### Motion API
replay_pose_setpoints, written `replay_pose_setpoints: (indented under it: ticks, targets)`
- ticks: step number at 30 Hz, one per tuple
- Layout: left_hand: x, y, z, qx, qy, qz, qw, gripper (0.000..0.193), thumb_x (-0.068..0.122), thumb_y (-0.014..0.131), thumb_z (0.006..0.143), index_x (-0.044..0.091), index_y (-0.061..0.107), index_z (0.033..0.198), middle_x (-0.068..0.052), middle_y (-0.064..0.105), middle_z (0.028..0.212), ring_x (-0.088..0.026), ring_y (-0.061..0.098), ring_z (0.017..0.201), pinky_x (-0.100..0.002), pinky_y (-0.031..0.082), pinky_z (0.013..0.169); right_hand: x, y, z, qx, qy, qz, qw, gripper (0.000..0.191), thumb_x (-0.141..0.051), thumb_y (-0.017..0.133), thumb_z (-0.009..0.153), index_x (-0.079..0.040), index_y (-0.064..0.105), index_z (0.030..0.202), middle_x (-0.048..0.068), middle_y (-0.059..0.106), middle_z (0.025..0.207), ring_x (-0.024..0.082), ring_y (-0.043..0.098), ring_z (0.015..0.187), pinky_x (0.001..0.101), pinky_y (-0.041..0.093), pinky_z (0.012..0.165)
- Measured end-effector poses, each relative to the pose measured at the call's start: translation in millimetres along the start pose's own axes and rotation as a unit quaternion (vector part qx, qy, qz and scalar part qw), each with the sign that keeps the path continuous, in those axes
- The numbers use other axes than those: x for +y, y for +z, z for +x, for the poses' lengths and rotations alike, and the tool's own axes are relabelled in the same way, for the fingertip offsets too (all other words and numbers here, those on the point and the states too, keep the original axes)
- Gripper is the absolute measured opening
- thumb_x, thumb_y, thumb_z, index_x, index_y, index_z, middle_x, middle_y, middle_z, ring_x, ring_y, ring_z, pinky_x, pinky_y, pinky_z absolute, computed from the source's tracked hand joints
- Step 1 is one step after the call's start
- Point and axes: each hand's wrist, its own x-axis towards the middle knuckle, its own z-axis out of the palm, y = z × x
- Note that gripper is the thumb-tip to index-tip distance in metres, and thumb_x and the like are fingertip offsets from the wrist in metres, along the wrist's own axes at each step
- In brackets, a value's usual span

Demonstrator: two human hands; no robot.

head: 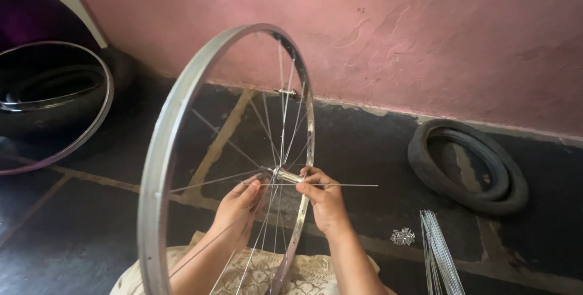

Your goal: The person laces a bicycle wheel by inserting spokes through the hub and rim, then secures them with nipples. They rotate the wheel to access different sections and continue adding spokes until the wheel is fully laced.

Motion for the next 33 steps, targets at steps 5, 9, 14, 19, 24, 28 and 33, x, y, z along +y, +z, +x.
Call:
replay_pose_setpoints:
  ticks: [5, 9, 14, 19, 24, 28, 33]
  targets:
    - [-1, -4, 0, 0.027, 0.026, -0.032, 0.999, 0.025, 0.022, 0.060, 0.099, 0.004, 0.065, 0.116, -0.012, 0.073, 0.112, -0.019, 0.069, 0.102, -0.035, 0.053, 0.096, 4, -1, 0, -0.036, -0.053, -0.076, 0.995, 0.022, 0.012, 0.081, 0.070, -0.007, 0.071, 0.077, 0.001, 0.065, 0.116, 0.010, 0.063, 0.097, 0.0267, 0.053, 0.085]
    - [8, -17, 1, 0.046, 0.074, -0.038, 0.995, 0.018, 0.021, 0.061, 0.100, 0.007, 0.064, 0.111, -0.012, 0.073, 0.107, -0.018, 0.069, 0.091, -0.034, 0.054, 0.084, 1, -5, 3, -0.031, -0.052, -0.043, 0.997, 0.037, 0.015, 0.082, 0.068, -0.011, 0.062, 0.084, 0.004, 0.067, 0.110, 0.013, 0.063, 0.093, 0.0301, 0.056, 0.084]
    - [30, -39, -5, 0.107, 0.149, -0.040, 0.982, 0.018, 0.022, 0.060, 0.100, 0.008, 0.063, 0.111, -0.009, 0.072, 0.101, -0.017, 0.069, 0.087, -0.031, 0.059, 0.081, -14, -11, 3, 0.015, -0.040, -0.039, 0.998, 0.050, 0.015, 0.077, 0.064, -0.012, 0.061, 0.103, 0.009, 0.071, 0.106, 0.017, 0.067, 0.090, 0.0339, 0.059, 0.079]
    - [77, -83, -21, 0.177, 0.189, 0.036, 0.965, 0.018, 0.022, 0.057, 0.105, 0.009, 0.062, 0.116, -0.009, 0.069, 0.097, -0.017, 0.065, 0.082, -0.032, 0.052, 0.075, -22, -12, -1, 0.024, -0.044, -0.074, 0.996, 0.045, 0.015, 0.077, 0.068, -0.006, 0.064, 0.106, 0.014, 0.073, 0.118, 0.019, 0.070, 0.101, 0.0346, 0.059, 0.089]
    - [98, -102, -21, 0.230, 0.199, -0.036, 0.952, 0.015, 0.024, 0.056, 0.107, 0.011, 0.061, 0.114, -0.004, 0.068, 0.097, -0.012, 0.064, 0.083, -0.029, 0.055, 0.084, -21, -17, 2, 0.008, -0.044, -0.071, 0.996, 0.045, 0.016, 0.077, 0.067, -0.005, 0.062, 0.105, 0.015, 0.074, 0.118, 0.022, 0.071, 0.107, 0.0379, 0.059, 0.093]
    - [89, -98, -20, 0.213, 0.197, -0.038, 0.956, 0.014, 0.023, 0.058, 0.108, 0.010, 0.061, 0.114, -0.005, 0.067, 0.096, -0.013, 0.063, 0.082, -0.029, 0.055, 0.081, -20, -22, 2, -0.009, -0.041, -0.073, 0.996, 0.046, 0.016, 0.078, 0.067, -0.004, 0.062, 0.105, 0.016, 0.073, 0.119, 0.023, 0.071, 0.109, 0.0389, 0.058, 0.096]
    - [81, -86, -15, 0.181, 0.181, -0.059, 0.965, 0.015, 0.021, 0.058, 0.107, 0.009, 0.061, 0.114, -0.006, 0.067, 0.097, -0.013, 0.064, 0.083, -0.028, 0.056, 0.080, -22, -25, 0, -0.010, -0.040, -0.073, 0.996, 0.045, 0.015, 0.079, 0.068, -0.005, 0.061, 0.104, 0.017, 0.072, 0.121, 0.022, 0.070, 0.110, 0.0383, 0.058, 0.097]
